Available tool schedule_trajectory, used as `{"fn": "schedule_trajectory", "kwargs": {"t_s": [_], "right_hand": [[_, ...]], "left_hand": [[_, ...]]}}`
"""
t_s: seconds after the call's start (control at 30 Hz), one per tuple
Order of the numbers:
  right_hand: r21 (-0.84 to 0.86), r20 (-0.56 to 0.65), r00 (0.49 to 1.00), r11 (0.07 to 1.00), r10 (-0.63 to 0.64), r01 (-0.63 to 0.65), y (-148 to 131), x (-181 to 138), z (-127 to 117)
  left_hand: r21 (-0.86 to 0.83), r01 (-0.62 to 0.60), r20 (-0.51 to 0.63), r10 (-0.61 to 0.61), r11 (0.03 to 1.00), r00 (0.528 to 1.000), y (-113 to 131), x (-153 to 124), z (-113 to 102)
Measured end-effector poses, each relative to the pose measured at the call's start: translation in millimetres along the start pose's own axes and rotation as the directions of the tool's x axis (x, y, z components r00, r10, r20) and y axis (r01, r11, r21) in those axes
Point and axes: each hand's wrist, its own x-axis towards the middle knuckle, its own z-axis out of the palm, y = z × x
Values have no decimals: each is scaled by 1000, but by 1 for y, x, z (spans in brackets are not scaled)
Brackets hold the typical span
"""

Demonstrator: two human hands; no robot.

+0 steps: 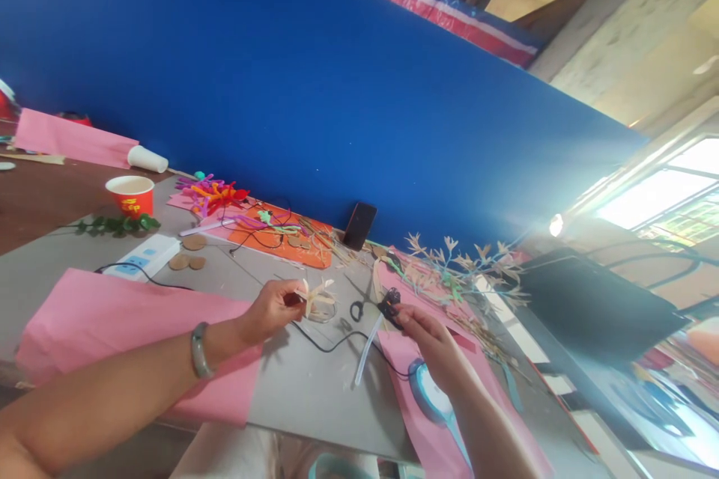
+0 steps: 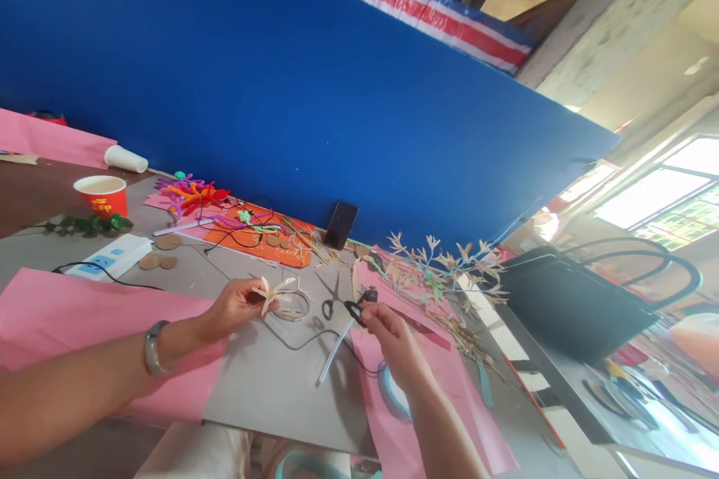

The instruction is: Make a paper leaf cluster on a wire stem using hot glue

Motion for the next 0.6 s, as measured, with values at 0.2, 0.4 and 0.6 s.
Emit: {"fn": "schedule_trajectory", "kwargs": {"t_s": [0.2,0.4,0.6], "right_hand": [[591,112,992,806,-52,-24,-13,-17,31],[705,304,952,678,-23,-208,-18,-32,76],[702,276,960,689,-34,-178,-19,-31,93]], "left_hand": [[25,-135,30,134,991,991,7,-3,5],[-157,30,144,-7,987,990,7,-6,8],[-160,-11,42,18,987,999,7,-2,7]]}}
